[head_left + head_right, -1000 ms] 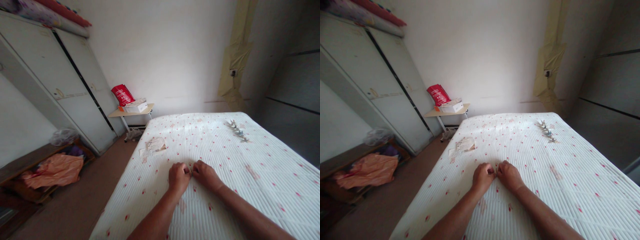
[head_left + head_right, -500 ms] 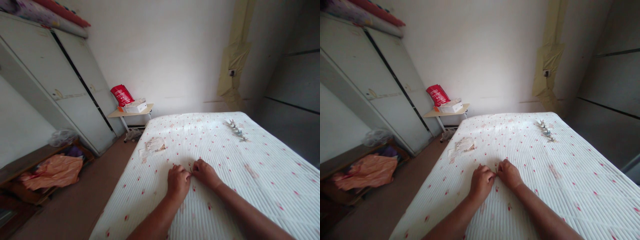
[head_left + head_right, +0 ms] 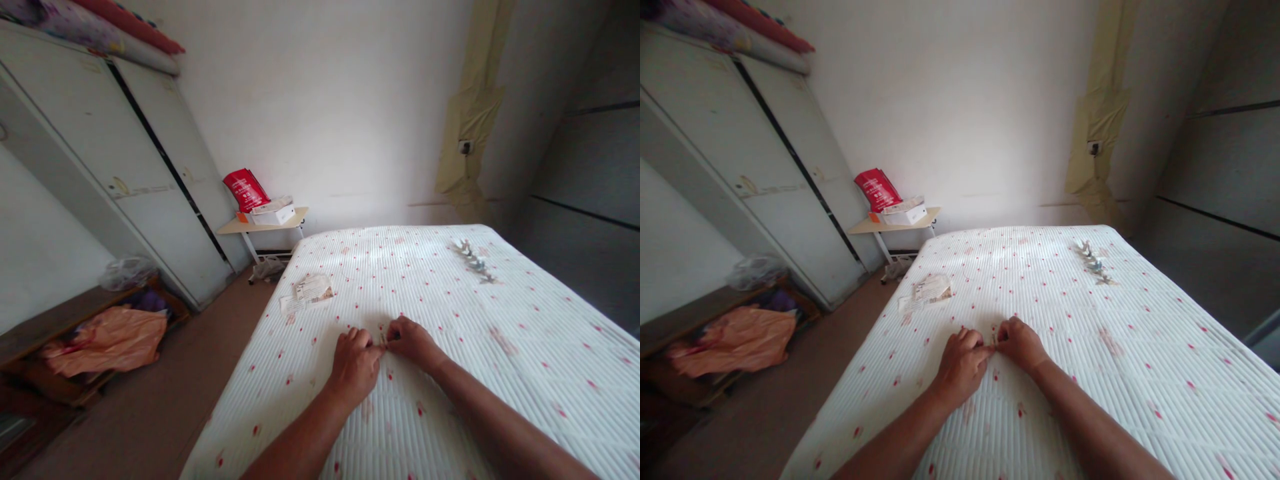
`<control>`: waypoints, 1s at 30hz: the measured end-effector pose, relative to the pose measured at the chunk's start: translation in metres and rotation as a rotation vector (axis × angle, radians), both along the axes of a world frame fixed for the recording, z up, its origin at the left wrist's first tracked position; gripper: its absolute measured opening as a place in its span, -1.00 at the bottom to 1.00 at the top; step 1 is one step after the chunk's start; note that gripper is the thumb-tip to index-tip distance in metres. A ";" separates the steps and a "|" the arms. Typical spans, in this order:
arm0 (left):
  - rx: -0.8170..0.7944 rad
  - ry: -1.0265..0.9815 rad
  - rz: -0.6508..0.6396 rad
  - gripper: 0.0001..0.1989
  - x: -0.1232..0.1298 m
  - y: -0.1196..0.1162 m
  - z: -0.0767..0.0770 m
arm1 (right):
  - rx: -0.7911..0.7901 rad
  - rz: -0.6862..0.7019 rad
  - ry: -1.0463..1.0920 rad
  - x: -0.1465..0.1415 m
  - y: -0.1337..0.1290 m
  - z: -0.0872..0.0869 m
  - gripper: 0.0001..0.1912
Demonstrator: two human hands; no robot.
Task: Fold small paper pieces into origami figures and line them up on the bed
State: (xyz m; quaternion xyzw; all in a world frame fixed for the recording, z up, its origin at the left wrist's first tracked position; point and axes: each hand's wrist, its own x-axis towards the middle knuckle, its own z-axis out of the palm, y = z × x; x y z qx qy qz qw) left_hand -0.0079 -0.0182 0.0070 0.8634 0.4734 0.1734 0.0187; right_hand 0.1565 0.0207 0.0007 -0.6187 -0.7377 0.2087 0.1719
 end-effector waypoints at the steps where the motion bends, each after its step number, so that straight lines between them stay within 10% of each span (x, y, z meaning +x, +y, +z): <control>1: -0.003 0.000 0.001 -0.75 0.000 0.000 0.000 | -0.001 -0.001 -0.001 0.000 0.000 0.000 -0.93; 19: -0.041 -0.040 0.017 -0.78 0.001 0.000 -0.003 | -0.049 0.029 0.042 0.004 0.007 -0.004 -0.91; 30: -0.187 -0.241 0.288 -0.94 0.011 0.024 -0.008 | -0.025 0.025 -0.017 0.000 0.004 0.001 -0.87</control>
